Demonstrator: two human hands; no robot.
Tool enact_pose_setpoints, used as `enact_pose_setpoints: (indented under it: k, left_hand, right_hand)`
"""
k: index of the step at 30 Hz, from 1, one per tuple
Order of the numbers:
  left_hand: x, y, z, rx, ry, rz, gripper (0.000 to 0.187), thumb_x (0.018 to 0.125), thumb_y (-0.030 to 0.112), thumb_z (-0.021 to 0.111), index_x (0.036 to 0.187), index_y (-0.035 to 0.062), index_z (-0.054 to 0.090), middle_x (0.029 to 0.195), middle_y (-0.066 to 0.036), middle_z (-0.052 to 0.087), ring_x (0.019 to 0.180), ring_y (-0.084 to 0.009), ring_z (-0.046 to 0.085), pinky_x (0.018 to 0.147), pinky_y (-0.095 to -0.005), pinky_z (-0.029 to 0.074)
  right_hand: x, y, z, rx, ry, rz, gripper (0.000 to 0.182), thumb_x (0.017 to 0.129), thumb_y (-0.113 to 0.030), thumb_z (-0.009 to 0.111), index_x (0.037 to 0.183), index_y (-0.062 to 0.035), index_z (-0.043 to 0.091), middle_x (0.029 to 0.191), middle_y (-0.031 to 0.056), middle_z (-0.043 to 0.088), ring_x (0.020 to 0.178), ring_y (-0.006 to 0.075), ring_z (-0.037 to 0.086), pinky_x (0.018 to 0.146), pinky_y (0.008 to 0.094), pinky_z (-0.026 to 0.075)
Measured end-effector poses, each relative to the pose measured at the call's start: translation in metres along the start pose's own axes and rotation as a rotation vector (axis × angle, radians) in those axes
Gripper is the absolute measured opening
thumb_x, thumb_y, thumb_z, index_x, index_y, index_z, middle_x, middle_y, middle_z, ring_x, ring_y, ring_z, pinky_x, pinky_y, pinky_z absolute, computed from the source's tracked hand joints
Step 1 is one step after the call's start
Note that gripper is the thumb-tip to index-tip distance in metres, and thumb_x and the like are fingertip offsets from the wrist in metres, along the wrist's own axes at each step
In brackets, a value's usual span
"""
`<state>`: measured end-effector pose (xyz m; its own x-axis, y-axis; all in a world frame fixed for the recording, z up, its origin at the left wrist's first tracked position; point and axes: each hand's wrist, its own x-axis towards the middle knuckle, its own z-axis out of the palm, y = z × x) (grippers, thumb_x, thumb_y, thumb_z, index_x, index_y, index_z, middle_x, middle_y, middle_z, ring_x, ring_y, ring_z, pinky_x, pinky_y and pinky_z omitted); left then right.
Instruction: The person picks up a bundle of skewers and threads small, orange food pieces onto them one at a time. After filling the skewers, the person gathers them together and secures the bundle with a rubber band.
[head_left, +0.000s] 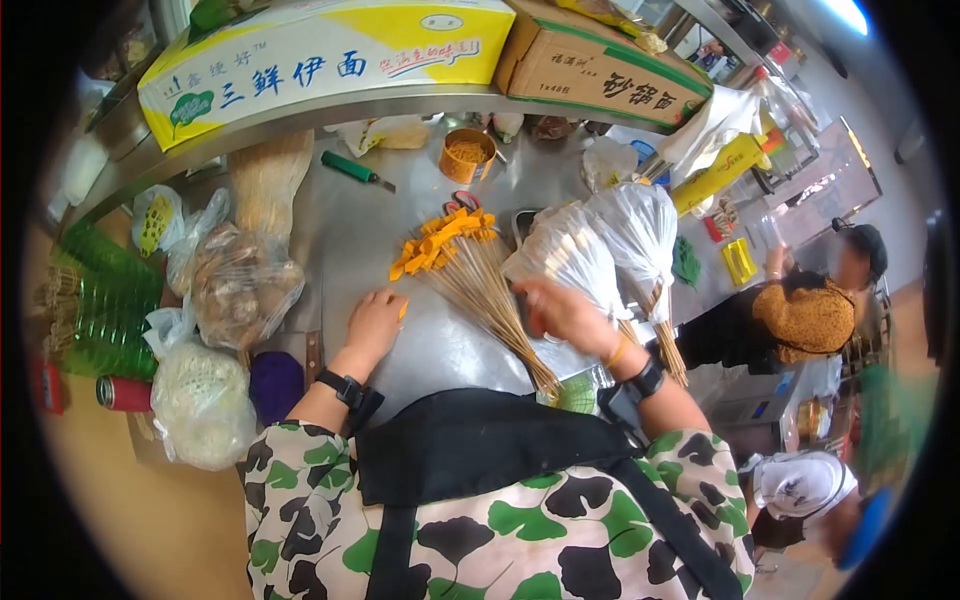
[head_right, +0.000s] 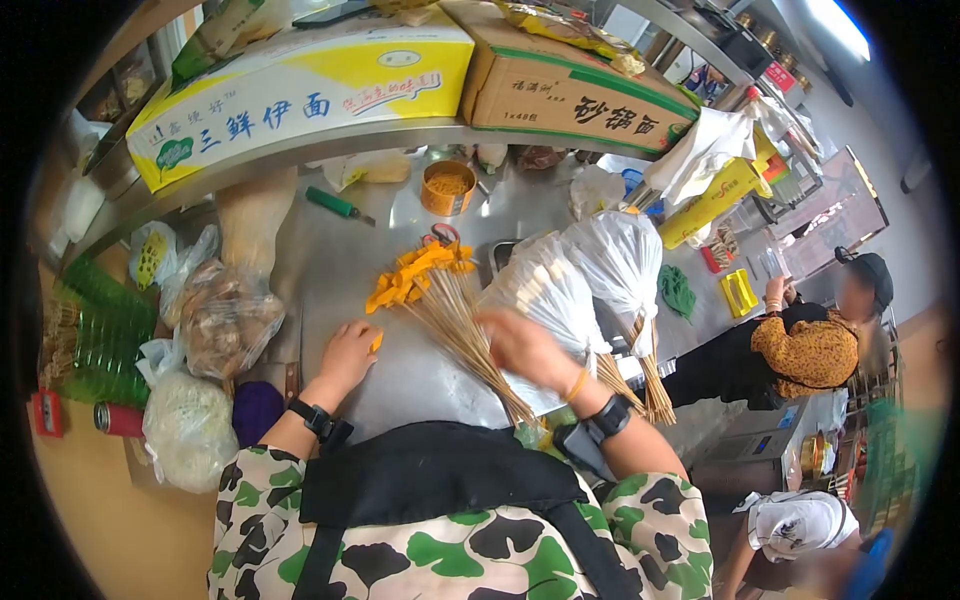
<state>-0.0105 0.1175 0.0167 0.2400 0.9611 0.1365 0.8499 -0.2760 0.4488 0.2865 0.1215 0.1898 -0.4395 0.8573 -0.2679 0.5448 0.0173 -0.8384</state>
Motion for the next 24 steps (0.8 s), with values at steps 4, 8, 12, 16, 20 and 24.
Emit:
enact_pose_setpoints:
  k: [4, 8, 12, 16, 20, 24]
  left_hand:
    - [0.013, -0.003, 0.006, 0.05, -0.016, -0.041, 0.031, 0.073, 0.011, 0.068, 0.104, 0.0084, 0.064, 0.101, -0.008, 0.061, 0.101, -0.028, 0.053, 0.089, -0.0386, 0.044]
    - [0.006, -0.001, -0.006, 0.027, 0.235, 0.081, 0.023, 0.074, 0.011, 0.066, 0.097, 0.0086, 0.066, 0.094, -0.009, 0.064, 0.095, -0.0306, 0.055, 0.088, -0.0403, 0.044]
    - [0.002, -0.002, 0.004, -0.554, 0.26, -0.175, 0.018, 0.082, 0.009, 0.062, 0.099, 0.0036, 0.063, 0.099, -0.01, 0.064, 0.089, -0.0236, 0.06, 0.078, -0.0355, 0.049]
    - [-0.006, 0.007, -0.004, -1.528, 0.047, -0.545, 0.02, 0.09, 0.01, 0.057, 0.107, -0.0015, 0.058, 0.106, -0.011, 0.061, 0.091, -0.0169, 0.061, 0.076, -0.0292, 0.053]
    - [-0.013, 0.028, -0.029, -1.847, 0.002, -0.531, 0.029, 0.091, 0.009, 0.056, 0.117, -0.0025, 0.053, 0.11, -0.012, 0.06, 0.099, -0.0192, 0.061, 0.087, -0.0304, 0.052]
    - [-0.014, 0.04, -0.037, -1.866, -0.041, -0.483, 0.031, 0.091, 0.007, 0.055, 0.12, -0.0032, 0.052, 0.112, -0.013, 0.059, 0.101, -0.0197, 0.06, 0.09, -0.0312, 0.05]
  right_hand:
    - [-0.028, 0.051, 0.045, 0.144, -0.249, 0.285, 0.035, 0.093, -0.012, 0.042, 0.128, -0.008, 0.048, 0.073, 0.003, 0.06, 0.056, 0.008, 0.052, 0.042, 0.0255, 0.043]
    - [-0.033, 0.072, 0.064, 0.229, -0.287, 0.213, 0.033, 0.095, -0.015, 0.045, 0.127, -0.0074, 0.05, 0.074, 0.0011, 0.057, 0.056, 0.0069, 0.048, 0.046, 0.0226, 0.041]
    - [-0.036, 0.053, 0.065, 0.243, -0.239, 0.163, 0.032, 0.097, -0.019, 0.045, 0.126, -0.0076, 0.052, 0.071, -0.0019, 0.05, 0.059, 0.0059, 0.045, 0.054, 0.0209, 0.04]
    - [-0.032, 0.038, 0.066, 0.187, -0.247, 0.029, 0.035, 0.099, -0.021, 0.043, 0.132, -0.0095, 0.047, 0.07, -0.0021, 0.049, 0.063, 0.0054, 0.044, 0.057, 0.0202, 0.04]
    - [-0.032, 0.017, 0.065, 0.145, -0.267, 0.037, 0.038, 0.1, -0.022, 0.042, 0.136, -0.0109, 0.043, 0.069, -0.0011, 0.047, 0.063, 0.0069, 0.045, 0.059, 0.0219, 0.04]
    - [-0.03, 0.031, 0.069, 0.142, -0.285, -0.025, 0.038, 0.1, -0.02, 0.04, 0.138, -0.0124, 0.041, 0.069, 0.0, 0.047, 0.064, 0.0079, 0.045, 0.061, 0.0231, 0.041]
